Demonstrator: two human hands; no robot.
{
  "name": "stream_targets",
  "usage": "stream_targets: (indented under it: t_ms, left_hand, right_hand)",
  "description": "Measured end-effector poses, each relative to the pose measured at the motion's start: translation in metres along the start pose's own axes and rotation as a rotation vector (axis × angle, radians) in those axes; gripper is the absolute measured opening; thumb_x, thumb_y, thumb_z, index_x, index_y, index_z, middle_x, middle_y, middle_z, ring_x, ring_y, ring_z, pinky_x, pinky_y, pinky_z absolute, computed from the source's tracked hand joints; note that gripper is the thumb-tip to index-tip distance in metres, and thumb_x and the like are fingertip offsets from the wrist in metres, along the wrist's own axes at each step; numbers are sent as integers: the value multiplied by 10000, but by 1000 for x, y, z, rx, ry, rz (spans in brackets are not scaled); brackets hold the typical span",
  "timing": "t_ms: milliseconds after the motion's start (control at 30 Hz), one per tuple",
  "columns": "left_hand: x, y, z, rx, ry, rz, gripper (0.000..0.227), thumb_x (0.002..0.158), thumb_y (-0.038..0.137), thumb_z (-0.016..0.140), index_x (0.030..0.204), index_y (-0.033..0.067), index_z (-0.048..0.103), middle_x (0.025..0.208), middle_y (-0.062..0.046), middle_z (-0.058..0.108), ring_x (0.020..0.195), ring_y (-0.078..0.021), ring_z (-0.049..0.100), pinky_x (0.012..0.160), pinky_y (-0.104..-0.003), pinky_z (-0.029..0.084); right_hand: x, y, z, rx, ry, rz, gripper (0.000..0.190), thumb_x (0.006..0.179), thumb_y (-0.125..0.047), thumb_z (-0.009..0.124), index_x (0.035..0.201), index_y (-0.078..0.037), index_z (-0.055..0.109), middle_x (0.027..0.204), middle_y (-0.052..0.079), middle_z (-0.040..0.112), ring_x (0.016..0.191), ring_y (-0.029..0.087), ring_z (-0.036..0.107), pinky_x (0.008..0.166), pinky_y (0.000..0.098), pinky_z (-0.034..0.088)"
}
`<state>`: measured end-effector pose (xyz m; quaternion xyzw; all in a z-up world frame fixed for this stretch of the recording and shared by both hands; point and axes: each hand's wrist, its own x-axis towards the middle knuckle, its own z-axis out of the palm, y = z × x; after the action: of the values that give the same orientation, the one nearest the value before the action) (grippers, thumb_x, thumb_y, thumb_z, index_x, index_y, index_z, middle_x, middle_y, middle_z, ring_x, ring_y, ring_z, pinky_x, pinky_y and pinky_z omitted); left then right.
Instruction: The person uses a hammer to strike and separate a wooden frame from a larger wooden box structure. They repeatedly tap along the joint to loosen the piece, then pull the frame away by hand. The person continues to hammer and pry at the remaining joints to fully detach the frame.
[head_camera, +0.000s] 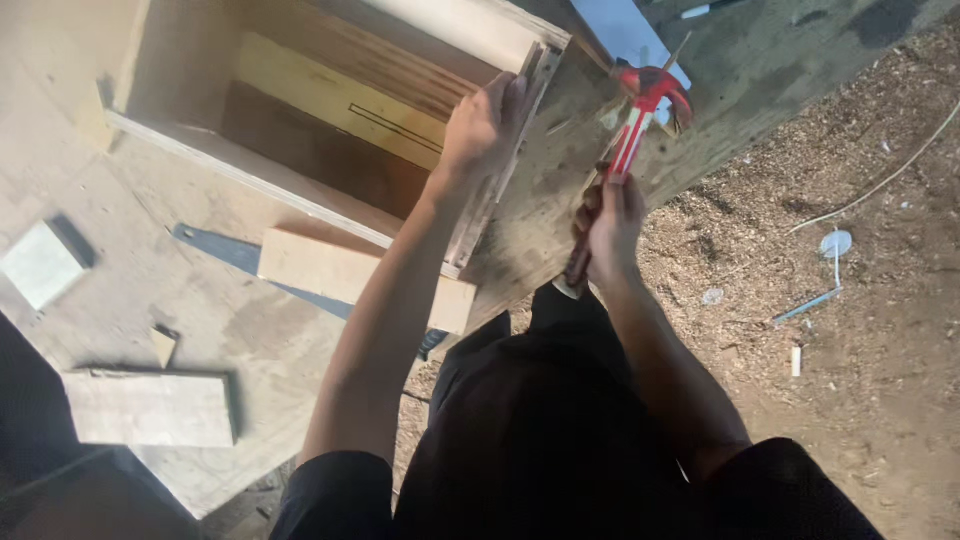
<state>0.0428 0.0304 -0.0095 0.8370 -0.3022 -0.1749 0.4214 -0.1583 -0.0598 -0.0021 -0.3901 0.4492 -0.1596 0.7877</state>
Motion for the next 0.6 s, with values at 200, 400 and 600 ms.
stream_targets:
  t_ms: [200,400,600]
  left_hand:
    - [14,-19,6,52,145,341,497,1124,450,465,1194,-7,648,905,-257,722,794,-461,706,729,-549,547]
    - [11,-13,6,5,-174,-124,578,1057,511,305,998,49,648,718,-186,690,647,-344,719,620,-493,567]
    - [18,-17,5,-11,-62,31,594,1044,551,381,1088,32,665,741,-190,697,684,-336,730,651,-485,579]
  right_hand:
    - [-13,9,17,-160,-78,16,319,1051,-378,493,1194,-106,582,649,-54,453,435,64,386,362,255,333]
    - [-5,13,22,-78,-45,-95,296,1109,-356,444,1169,-77,519,640,-42,445,440,70,389,375,267,364]
    - [5,10,21,-121,-41,-50,306,1090,-356,446,1158,-90,581,624,-53,430,426,61,367,354,267,336]
